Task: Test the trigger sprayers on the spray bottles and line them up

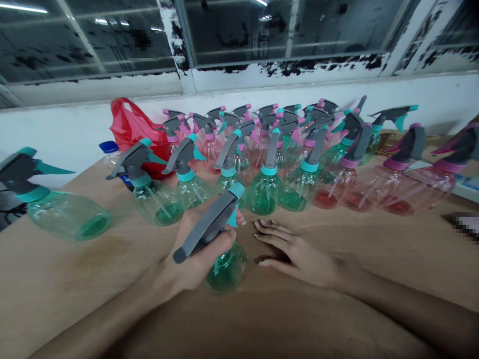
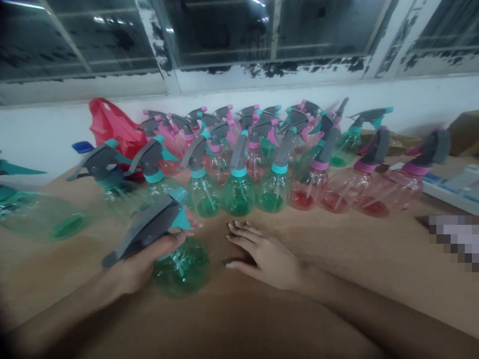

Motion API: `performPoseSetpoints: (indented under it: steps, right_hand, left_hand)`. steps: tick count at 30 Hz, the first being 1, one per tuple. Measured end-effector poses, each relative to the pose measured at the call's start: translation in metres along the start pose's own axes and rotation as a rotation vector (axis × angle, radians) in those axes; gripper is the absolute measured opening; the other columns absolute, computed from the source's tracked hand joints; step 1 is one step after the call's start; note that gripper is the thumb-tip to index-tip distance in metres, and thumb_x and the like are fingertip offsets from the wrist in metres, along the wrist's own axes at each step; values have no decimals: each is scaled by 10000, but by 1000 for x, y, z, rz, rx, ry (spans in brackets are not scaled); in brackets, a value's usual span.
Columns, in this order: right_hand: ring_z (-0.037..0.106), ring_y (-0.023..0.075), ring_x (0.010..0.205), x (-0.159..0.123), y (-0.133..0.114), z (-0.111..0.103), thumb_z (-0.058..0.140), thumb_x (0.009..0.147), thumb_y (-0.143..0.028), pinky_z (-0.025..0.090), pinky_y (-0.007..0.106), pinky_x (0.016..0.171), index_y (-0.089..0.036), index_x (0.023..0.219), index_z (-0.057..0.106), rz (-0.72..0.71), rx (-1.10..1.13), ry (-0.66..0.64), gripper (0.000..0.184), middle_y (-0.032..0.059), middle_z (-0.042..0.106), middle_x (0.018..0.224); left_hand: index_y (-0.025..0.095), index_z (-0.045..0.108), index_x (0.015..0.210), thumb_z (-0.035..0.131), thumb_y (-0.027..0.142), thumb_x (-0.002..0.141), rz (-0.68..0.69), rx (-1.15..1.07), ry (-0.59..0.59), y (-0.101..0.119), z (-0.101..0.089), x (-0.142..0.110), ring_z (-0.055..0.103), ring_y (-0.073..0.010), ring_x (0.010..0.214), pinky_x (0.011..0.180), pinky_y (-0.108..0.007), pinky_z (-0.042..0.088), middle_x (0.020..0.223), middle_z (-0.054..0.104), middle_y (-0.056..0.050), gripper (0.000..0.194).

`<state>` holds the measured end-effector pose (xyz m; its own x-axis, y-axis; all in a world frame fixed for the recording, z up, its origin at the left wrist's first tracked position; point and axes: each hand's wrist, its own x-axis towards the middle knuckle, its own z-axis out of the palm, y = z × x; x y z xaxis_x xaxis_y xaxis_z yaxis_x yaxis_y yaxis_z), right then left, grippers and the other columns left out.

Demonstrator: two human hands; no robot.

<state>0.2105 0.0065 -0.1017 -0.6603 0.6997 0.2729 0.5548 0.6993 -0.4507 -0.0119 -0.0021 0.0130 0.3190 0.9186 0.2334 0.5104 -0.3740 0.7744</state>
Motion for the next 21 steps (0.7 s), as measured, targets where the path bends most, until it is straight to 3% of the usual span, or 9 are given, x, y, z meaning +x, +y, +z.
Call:
performPoseSetpoints:
  steps: [3,10,21]
  right_hand:
    - [298,201,1329,0,0,0,467,871,-482,280,427,1097,-195,1334,413,16,-12,-16,547,69,407,1410]
    - [295,205,1331,1,-1,0,468,873,-475,284,437,1094,-195,1340,403,4,-7,-2,548,72,403,1412]
    - [315,212,1321,0,0,2,481,866,-474,292,444,1088,-200,1333,415,3,-1,14,545,77,417,1402]
  left_hand:
    - [256,598,866,508,261,733,9,2,-41,0,0,-1,604,-181,623,631,-319,514,702,612,12,160]
    - [248,594,707,500,322,774,32,69,97,-2,10,-2,574,-164,582,549,-286,459,697,616,15,138]
    - [258,576,728,476,341,808,41,95,78,-4,10,-2,545,-159,531,499,-281,408,613,582,27,152]
